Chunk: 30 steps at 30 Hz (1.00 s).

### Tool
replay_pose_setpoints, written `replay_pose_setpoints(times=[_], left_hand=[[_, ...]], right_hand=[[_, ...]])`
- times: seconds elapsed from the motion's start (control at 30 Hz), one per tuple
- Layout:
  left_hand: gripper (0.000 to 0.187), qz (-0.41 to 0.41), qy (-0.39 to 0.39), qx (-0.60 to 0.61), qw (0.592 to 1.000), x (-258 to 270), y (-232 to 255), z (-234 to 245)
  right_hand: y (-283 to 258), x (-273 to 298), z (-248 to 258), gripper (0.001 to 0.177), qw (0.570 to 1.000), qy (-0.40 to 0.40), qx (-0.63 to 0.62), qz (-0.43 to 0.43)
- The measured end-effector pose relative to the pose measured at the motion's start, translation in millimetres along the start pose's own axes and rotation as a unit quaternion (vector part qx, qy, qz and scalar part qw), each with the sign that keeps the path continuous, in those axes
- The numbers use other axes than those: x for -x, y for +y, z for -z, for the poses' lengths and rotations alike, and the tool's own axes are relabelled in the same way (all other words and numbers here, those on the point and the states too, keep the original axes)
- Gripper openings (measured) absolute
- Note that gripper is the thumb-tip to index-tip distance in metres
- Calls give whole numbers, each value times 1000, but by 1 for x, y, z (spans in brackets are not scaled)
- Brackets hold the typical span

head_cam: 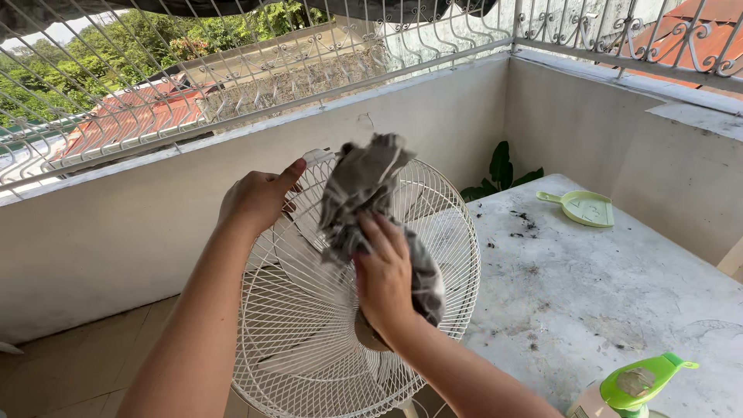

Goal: The person cleans a disassembled electric fan by brushing dust from the motor housing and rear grille with a small brush, spraying a cloth with cleaner, and wiping the front grille and other plastic components.

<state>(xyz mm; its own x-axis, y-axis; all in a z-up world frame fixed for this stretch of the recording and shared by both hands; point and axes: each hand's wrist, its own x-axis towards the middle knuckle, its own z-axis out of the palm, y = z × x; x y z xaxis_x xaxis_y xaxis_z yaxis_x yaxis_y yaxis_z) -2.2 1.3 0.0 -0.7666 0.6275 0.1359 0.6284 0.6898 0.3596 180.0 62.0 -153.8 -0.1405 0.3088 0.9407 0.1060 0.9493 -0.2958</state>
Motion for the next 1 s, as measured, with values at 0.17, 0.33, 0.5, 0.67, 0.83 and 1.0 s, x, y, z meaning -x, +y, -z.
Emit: replay_pose_setpoints(times=[0.17, 0.33, 0.5, 0.67, 0.83, 1.0], left_hand=[[76, -57, 50, 10, 997, -12, -13, -5], [61, -113, 103, -6, 988, -13, -10, -12], [73, -29, 32, 14, 999, -4, 15, 0], [73, 9, 32, 1, 999, -5, 11, 6], [74, 5, 42, -4, 999, -4, 6, 10], [73, 12, 22, 28, 999, 9, 20, 15]], right_hand=[[-18, -37, 9, 31, 994, -46, 10, 100], [77, -83, -9, 17, 999, 8, 49, 5], [265, 18, -33, 19, 979, 49, 105, -170], [305, 197, -63, 18, 908, -44, 152, -388], [117, 183, -16, 20, 962, 52, 166, -209], [-3, 116, 16, 27, 992, 34, -73, -101]])
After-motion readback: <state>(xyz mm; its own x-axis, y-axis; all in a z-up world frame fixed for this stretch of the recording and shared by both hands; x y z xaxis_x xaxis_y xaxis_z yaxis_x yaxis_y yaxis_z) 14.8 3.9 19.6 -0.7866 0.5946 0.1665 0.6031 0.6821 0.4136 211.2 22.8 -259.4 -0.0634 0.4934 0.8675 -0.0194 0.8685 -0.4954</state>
